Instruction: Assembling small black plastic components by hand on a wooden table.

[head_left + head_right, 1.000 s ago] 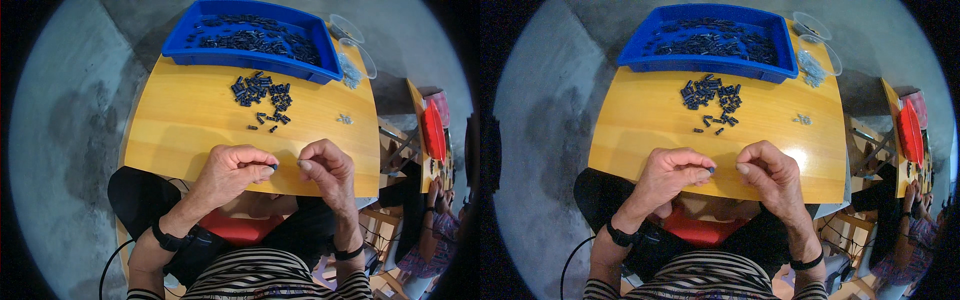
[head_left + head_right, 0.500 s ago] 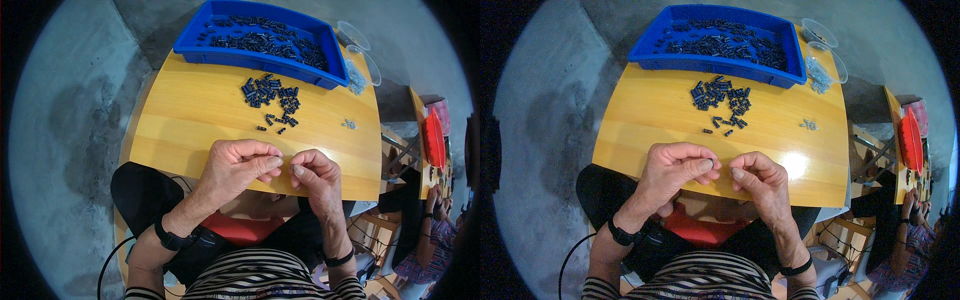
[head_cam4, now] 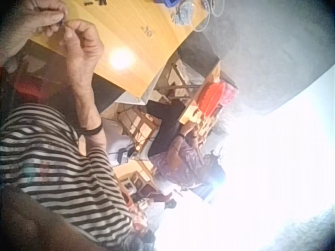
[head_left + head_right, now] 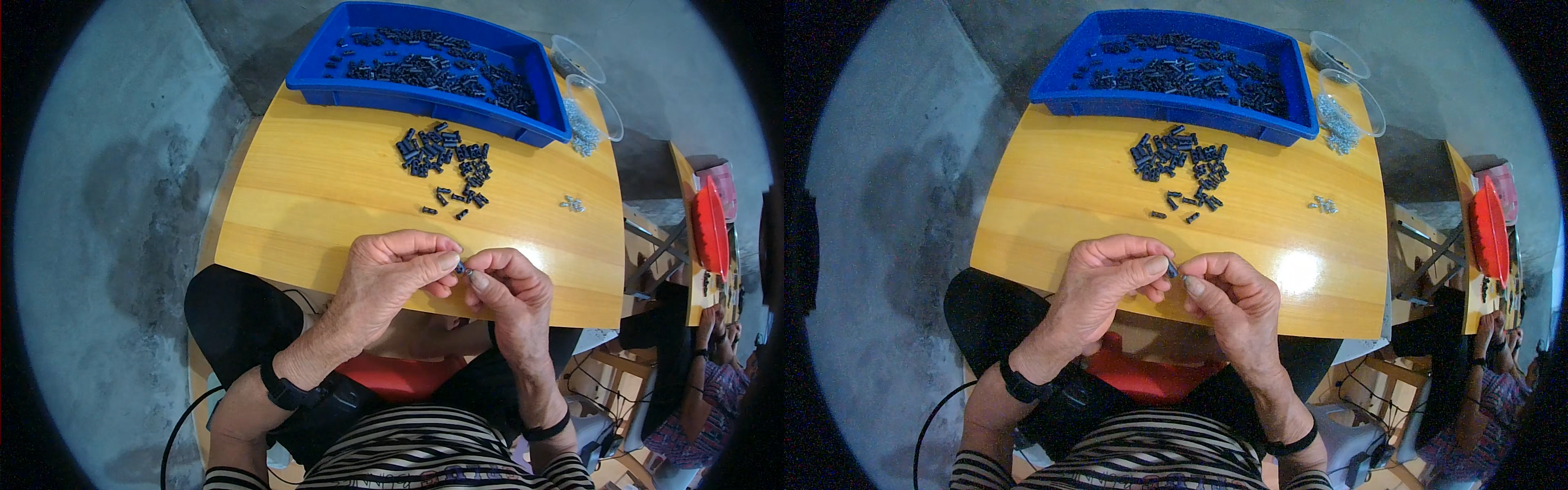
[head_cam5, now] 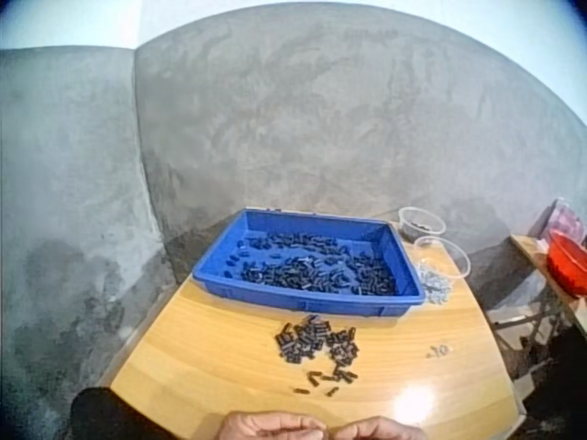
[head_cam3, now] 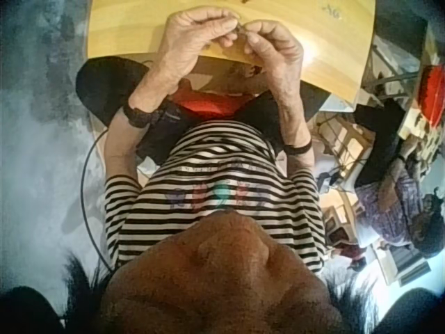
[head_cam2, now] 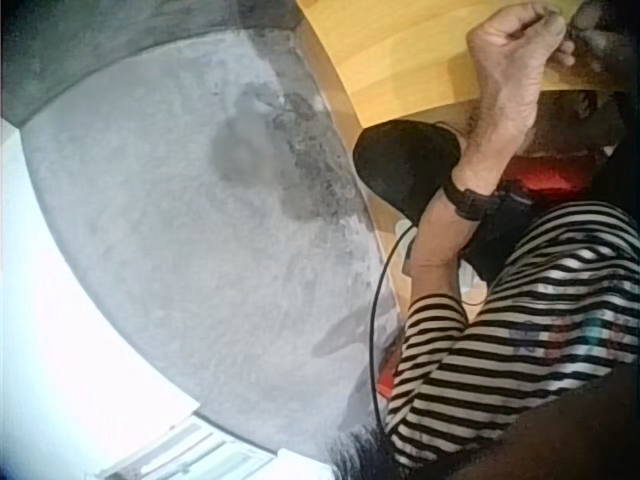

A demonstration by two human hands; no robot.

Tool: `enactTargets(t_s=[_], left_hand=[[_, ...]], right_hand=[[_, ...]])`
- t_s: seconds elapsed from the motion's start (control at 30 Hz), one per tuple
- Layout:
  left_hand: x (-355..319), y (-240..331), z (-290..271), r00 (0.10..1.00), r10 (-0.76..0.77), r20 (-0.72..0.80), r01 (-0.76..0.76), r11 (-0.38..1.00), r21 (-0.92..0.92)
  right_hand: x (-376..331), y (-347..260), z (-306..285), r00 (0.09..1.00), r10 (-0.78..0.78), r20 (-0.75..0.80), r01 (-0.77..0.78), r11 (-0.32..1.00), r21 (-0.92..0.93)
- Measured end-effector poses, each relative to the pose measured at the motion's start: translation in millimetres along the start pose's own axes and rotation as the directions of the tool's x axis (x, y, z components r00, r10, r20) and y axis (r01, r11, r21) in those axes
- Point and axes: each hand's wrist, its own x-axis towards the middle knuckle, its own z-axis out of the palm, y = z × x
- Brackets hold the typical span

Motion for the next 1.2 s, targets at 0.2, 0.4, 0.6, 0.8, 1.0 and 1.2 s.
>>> enactTargets(t_s=[0.2, 0.4, 0.6, 0.8, 1.0, 1.2], left_hand=[[-1.2, -2.7, 1.4, 0.998, -0.066, -0.016, 0.065, 0.996, -0.062], [-1.5, -3.0, 1.4, 0.998, -0.065, -0.016, 0.064, 0.997, -0.037], [-1.3, -1.9, 1.4, 1.0, -0.008, 0.005, 0.008, 0.99, 0.138], [0.6, 3.7, -1.8, 0.999, 0.02, 0.04, -0.034, 0.916, 0.4], [-0.9, 11.2, -3.1, 0.996, -0.007, 0.094, -0.05, 0.811, 0.583], [-1.9, 8.5, -6.3, 0.966, 0.12, 0.23, -0.249, 0.677, 0.693]], right_hand=[[-0.6, -0.8, 4.7, 0.999, -0.038, -0.024, 0.037, 0.998, -0.047], [-0.7, 1.4, 4.3, 0.998, -0.06, -0.018, 0.059, 0.997, -0.052], [-0.9, -0.3, 0.6, 0.999, -0.046, -0.021, 0.045, 0.997, -0.063], [0.3, -7.2, -7.5, 0.999, -0.031, 0.044, 0.039, 0.981, -0.188], [1.8, -12.6, -10.1, 0.992, 0.033, 0.118, 0.003, 0.956, -0.293], [5.8, -11.8, -14.5, 0.973, 0.065, 0.223, 0.001, 0.959, -0.285]])
